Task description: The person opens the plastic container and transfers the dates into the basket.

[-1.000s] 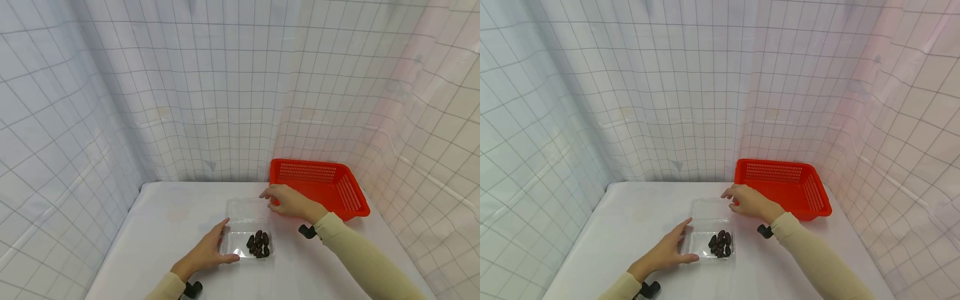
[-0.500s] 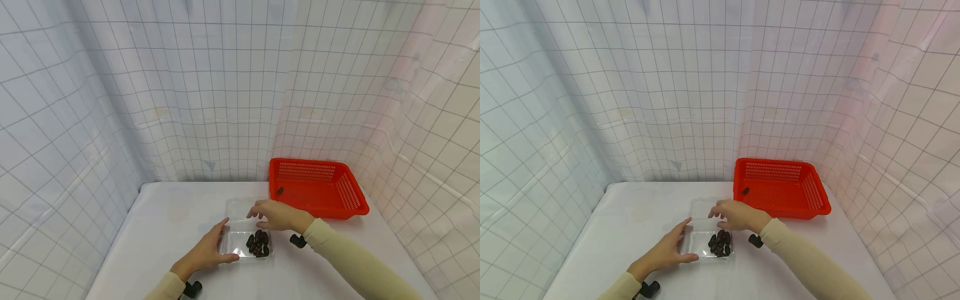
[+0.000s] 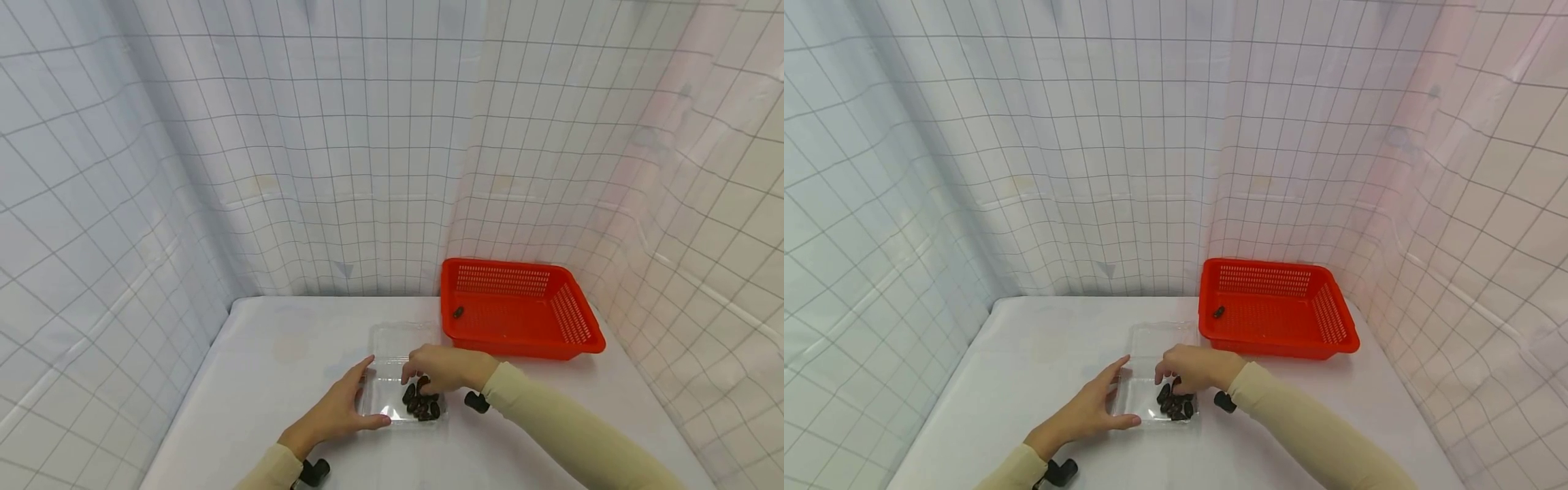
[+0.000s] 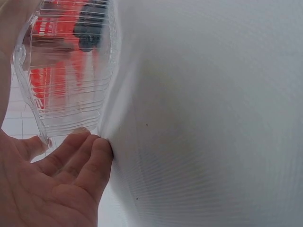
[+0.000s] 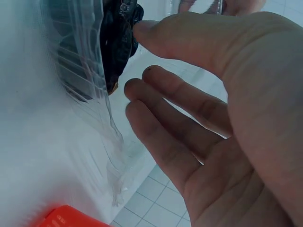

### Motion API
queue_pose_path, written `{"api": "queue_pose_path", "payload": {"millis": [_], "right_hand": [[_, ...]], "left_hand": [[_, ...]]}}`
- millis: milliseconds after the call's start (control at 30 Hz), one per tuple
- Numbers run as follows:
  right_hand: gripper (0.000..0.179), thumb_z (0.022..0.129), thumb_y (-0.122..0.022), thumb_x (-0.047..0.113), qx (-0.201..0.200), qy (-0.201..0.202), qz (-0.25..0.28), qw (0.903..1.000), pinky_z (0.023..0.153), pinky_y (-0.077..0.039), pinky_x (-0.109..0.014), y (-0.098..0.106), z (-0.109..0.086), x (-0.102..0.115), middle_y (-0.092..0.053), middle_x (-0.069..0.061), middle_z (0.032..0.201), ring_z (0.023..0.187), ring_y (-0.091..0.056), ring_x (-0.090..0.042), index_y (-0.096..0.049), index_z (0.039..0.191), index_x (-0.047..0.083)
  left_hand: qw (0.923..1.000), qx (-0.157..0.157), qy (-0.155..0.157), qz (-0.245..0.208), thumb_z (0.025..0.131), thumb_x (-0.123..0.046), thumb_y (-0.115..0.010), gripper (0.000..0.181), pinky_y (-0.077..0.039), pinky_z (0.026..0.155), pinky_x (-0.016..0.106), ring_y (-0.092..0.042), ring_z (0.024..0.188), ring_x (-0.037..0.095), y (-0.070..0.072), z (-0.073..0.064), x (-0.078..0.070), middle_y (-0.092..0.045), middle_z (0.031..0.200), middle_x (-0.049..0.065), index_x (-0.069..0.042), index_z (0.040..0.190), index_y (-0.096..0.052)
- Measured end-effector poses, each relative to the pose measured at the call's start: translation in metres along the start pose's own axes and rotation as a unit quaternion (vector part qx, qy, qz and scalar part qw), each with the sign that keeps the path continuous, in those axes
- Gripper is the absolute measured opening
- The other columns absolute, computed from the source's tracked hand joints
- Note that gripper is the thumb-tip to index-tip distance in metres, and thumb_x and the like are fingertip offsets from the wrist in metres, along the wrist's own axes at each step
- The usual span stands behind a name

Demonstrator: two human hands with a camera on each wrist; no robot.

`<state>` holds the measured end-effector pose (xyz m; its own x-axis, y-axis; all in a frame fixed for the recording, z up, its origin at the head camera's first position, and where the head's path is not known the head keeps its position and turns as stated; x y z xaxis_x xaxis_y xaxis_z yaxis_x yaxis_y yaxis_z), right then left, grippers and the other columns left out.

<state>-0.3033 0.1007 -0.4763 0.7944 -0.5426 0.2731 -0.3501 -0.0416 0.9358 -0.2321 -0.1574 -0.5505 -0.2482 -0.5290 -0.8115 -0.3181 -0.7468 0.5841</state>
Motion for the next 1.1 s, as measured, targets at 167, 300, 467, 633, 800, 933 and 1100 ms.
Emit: {"api": "queue_pose_path", "payload": {"millis": [167,300,467,633,800,933,1100], "right_hand": [[0.033,0.102,-0.093,0.016,0.011,-0.004,0.0,0.9999,0.107,-0.064,-0.024,-0.002,-0.002,0.003,-0.086,0.006,0.126,0.112,-0.075,-0.008,-0.087,0.134,0.021],[0.029,0.101,-0.094,0.013,0.009,-0.002,-0.012,0.9999,0.107,-0.064,-0.024,-0.005,-0.001,0.004,-0.086,0.008,0.12,0.106,-0.074,-0.004,-0.089,0.128,0.022],[0.023,0.102,-0.091,0.008,0.004,0.009,-0.024,0.9997,0.102,-0.064,-0.021,-0.011,0.004,0.004,-0.085,0.01,0.11,0.097,-0.071,-0.001,-0.089,0.12,0.023],[0.019,0.102,-0.091,0.008,-0.001,0.014,-0.025,0.9996,0.098,-0.063,-0.018,-0.013,0.005,0.002,-0.083,0.011,0.104,0.092,-0.068,0.0,-0.089,0.116,0.022],[0.017,0.103,-0.09,0.01,-0.005,0.019,-0.025,0.9995,0.095,-0.062,-0.017,-0.009,0.002,0.002,-0.082,0.011,0.103,0.091,-0.068,0.0,-0.088,0.115,0.023],[0.016,0.104,-0.091,0.014,-0.005,0.015,-0.014,0.9998,0.096,-0.061,-0.017,-0.005,0.0,0.001,-0.081,0.011,0.104,0.093,-0.067,0.001,-0.087,0.117,0.024],[0.018,0.104,-0.091,0.017,-0.017,0.015,0.002,0.9997,0.096,-0.062,-0.019,0.0,-0.002,-0.001,-0.082,0.01,0.106,0.096,-0.069,-0.001,-0.088,0.122,0.021]], "left_hand": [[1.0,0.001,0.003,-0.001,0.089,-0.047,-0.104,0.134,-0.053,0.125,0.064,-0.056,0.159,0.057,-0.001,0.0,0.002,-0.043,0.181,0.033,-0.001,0.184,-0.023],[1.0,0.004,0.008,-0.002,0.089,-0.048,-0.103,0.133,-0.052,0.127,0.064,-0.056,0.16,0.055,-0.002,0.001,0.003,-0.043,0.182,0.031,-0.003,0.185,-0.022],[1.0,0.005,0.007,-0.004,0.09,-0.047,-0.103,0.132,-0.052,0.126,0.064,-0.056,0.159,0.055,-0.001,0.001,0.004,-0.043,0.182,0.03,-0.004,0.185,-0.022],[0.9999,0.007,0.007,-0.008,0.09,-0.046,-0.103,0.133,-0.052,0.127,0.064,-0.055,0.16,0.056,-0.001,0.002,0.004,-0.04,0.183,0.031,-0.004,0.185,-0.021],[0.9999,0.007,0.01,-0.006,0.09,-0.047,-0.103,0.133,-0.052,0.126,0.063,-0.055,0.161,0.057,-0.001,0.003,0.006,-0.039,0.183,0.031,-0.004,0.185,-0.021],[0.9999,0.006,0.009,-0.005,0.09,-0.046,-0.103,0.133,-0.052,0.126,0.063,-0.055,0.16,0.058,-0.002,0.002,0.006,-0.039,0.183,0.032,-0.003,0.185,-0.021],[0.9999,0.006,0.005,-0.011,0.09,-0.046,-0.103,0.133,-0.053,0.125,0.063,-0.055,0.16,0.058,-0.002,0.003,0.006,-0.041,0.182,0.033,-0.002,0.185,-0.021]]}}
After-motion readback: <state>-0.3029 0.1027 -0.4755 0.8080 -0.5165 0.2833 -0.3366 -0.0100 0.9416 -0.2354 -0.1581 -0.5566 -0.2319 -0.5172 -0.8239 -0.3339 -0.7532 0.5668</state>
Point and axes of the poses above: each hand's wrist, its own z-axis towards the middle knuckle, its own y-axis out of the back of the hand, x = y × z, the point moved 2 cm from there along z, towards the middle knuckle
